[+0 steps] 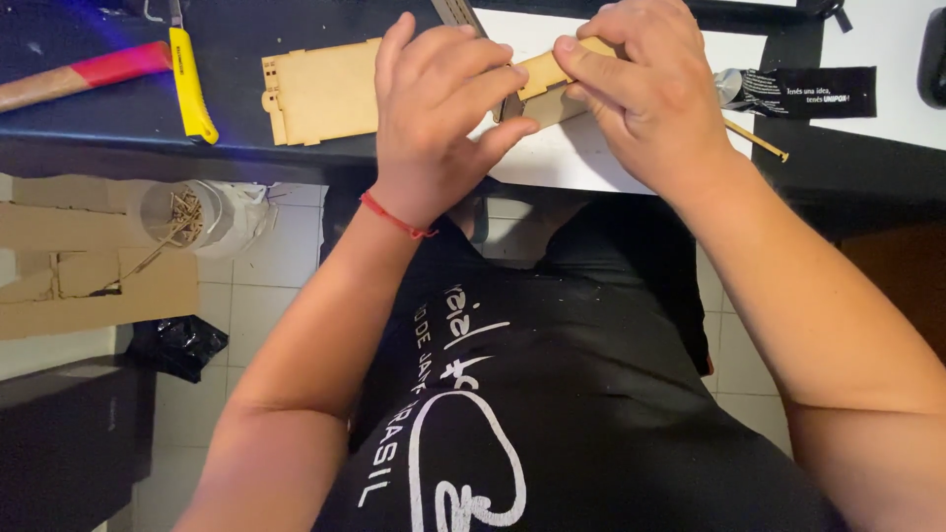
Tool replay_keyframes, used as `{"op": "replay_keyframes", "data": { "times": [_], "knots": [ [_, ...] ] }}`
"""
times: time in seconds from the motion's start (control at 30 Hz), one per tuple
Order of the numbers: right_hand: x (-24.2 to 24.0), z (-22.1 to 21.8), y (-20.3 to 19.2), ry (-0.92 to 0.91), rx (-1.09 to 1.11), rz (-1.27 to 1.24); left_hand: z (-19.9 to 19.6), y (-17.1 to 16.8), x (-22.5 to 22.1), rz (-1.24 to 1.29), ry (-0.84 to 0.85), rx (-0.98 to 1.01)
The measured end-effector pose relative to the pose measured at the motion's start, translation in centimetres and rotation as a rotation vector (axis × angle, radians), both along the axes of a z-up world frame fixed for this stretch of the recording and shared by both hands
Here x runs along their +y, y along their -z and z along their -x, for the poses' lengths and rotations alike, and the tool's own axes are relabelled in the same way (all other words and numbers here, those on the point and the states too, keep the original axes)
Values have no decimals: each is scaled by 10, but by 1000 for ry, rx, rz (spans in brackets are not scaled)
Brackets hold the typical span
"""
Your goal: Assembling a small wooden box from laser-cut components by applying glue to the joints and fitting them together.
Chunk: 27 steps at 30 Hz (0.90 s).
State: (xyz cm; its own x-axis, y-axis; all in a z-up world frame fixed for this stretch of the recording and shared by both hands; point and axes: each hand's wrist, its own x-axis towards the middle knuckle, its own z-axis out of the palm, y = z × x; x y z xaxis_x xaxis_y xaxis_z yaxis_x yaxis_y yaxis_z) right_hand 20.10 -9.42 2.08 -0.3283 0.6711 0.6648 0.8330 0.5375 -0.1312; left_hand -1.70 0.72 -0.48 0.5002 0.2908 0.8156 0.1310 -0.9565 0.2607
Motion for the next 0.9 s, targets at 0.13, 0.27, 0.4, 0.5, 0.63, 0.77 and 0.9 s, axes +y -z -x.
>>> {"op": "replay_keyframes", "data": {
  "times": [0.13,0.27,0.4,0.5,0.63,0.77,0.9],
  "knots": [
    [-2,0,0,2,-4,10,-14,8,4,-82,9,-70],
    [1,2,-3,8,-5,-3,-25,4,11,-199,-9,-158],
    [2,1,-4,-8,2,-16,-28,16,14,-226,-31,-177],
    [1,0,-5,23,-23,8,-27,18,10,-153,-34,-140],
    [0,-1,-3,28,-44,-6,-26,19,9,-152,-26,-139],
    [0,3,-6,34,-50,-14,-19,4,8,-161,-10,-98],
    [-3,-1,-3,55,-64,12,-6,-11,6,-130,23,38]
  ]
}}
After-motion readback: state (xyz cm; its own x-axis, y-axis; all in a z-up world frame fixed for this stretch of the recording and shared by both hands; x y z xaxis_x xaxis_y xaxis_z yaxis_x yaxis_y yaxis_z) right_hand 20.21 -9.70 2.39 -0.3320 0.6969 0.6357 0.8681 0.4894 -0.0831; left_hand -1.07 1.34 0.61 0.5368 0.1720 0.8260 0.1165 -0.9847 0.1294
